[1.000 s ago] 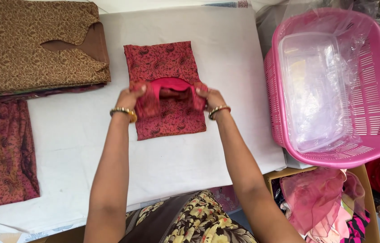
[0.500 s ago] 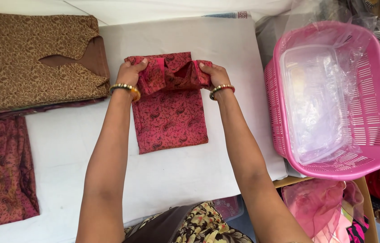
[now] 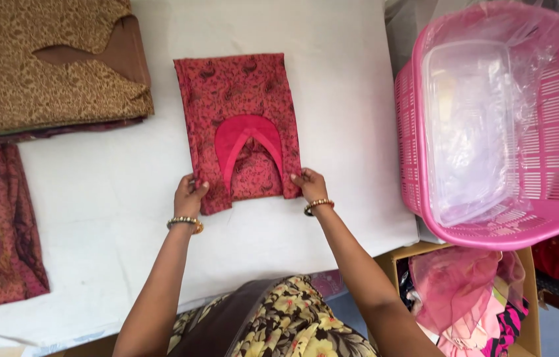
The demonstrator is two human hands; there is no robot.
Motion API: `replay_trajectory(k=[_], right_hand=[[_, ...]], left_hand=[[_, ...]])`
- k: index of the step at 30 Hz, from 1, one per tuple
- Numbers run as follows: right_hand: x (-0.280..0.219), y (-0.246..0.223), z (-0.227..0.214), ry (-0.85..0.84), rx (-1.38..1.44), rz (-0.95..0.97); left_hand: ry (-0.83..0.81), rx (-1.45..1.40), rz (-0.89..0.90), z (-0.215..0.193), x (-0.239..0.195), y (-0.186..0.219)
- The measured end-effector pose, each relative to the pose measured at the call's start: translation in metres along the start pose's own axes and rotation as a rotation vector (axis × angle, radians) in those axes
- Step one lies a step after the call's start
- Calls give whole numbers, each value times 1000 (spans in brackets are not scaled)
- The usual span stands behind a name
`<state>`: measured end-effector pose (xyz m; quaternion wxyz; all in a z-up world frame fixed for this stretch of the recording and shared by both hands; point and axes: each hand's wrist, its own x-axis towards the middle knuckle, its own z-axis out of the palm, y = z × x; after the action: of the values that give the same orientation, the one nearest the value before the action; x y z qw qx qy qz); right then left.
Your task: The person folds a red patterned garment on a white table, smoothing it and stacking it with other folded items. They then unfold and fold a blue garment with an embroidered border, placing it on the table.
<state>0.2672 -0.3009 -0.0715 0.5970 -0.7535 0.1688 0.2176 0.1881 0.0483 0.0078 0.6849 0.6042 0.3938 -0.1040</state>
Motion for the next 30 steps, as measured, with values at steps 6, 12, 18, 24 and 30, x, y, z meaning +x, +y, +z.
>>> replay_trajectory(k=[6,12,18,24,30], right_hand=[[-17,-63,8,6,34,-86],[-75,-137,19,333,-581,-404],[-64,-137,69,-29,-967,-838],[-31,-127,99,-204,-1182,-686],[-50,-149,100,-295,-1190,-660]], left_hand=[[-166,-112,217,4,22,-11],[379,612,638,31,-57,59],[31,1305,1046,72,-34,46],[54,1332,882,88,-2,37],[21,1045,800,78,12,38]])
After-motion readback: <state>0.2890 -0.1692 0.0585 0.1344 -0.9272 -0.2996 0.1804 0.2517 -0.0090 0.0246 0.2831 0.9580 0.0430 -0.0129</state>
